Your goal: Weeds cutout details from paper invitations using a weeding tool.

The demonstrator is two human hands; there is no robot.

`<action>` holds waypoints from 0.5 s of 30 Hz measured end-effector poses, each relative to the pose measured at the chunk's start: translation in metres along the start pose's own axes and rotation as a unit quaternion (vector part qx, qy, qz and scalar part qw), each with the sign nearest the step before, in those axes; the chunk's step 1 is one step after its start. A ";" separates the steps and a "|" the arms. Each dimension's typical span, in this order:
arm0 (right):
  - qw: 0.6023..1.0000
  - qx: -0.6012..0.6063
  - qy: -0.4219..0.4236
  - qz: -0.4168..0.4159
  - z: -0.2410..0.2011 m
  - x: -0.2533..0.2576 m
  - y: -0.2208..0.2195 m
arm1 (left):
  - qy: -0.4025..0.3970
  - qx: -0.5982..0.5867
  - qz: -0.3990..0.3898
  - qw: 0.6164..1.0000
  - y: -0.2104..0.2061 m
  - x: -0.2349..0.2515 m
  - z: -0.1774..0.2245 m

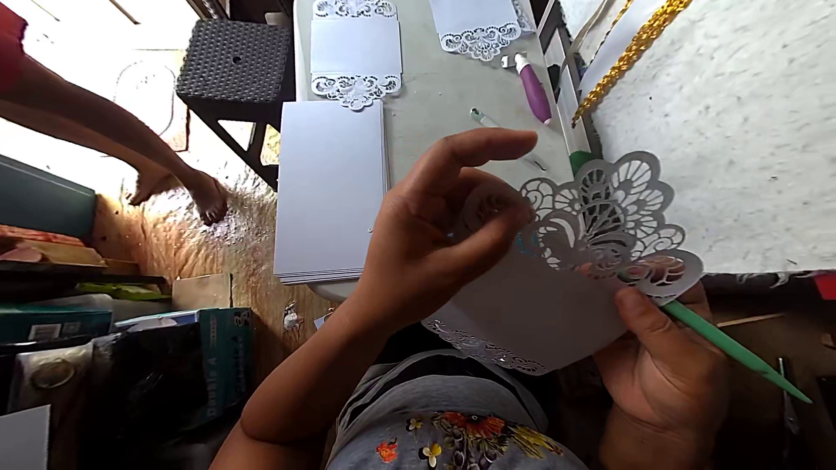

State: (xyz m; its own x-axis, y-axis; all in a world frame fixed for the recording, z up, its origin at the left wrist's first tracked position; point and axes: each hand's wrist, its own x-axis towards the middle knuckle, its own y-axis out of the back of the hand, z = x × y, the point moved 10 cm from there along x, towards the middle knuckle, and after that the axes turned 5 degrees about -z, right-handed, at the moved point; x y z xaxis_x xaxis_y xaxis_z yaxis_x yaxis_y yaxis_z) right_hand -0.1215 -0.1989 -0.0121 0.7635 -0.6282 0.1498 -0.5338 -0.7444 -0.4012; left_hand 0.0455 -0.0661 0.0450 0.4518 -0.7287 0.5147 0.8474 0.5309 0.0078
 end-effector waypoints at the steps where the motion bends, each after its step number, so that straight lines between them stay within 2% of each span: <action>1: 1.000 -0.002 -0.001 0.000 0.000 0.000 0.000 | 0.010 0.009 -0.011 1.000 -0.002 0.000 0.000; 5: 1.000 0.004 -0.006 0.004 0.003 -0.001 0.002 | 0.038 0.040 -0.079 0.995 -0.013 -0.003 -0.002; 9: 1.000 0.011 -0.017 0.006 0.005 -0.001 0.002 | 0.018 0.001 -0.042 0.999 -0.005 -0.002 -0.002; 15: 1.000 0.004 -0.014 0.018 0.002 0.000 0.004 | 0.009 0.037 -0.027 0.999 -0.002 0.001 0.001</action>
State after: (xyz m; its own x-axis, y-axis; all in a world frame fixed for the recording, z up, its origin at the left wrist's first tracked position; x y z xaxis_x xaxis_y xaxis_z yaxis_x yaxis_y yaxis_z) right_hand -0.1228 -0.2008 -0.0156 0.7542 -0.6473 0.1103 -0.5577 -0.7202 -0.4126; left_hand 0.0443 -0.0669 0.0467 0.4105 -0.7645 0.4970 0.8482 0.5202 0.0997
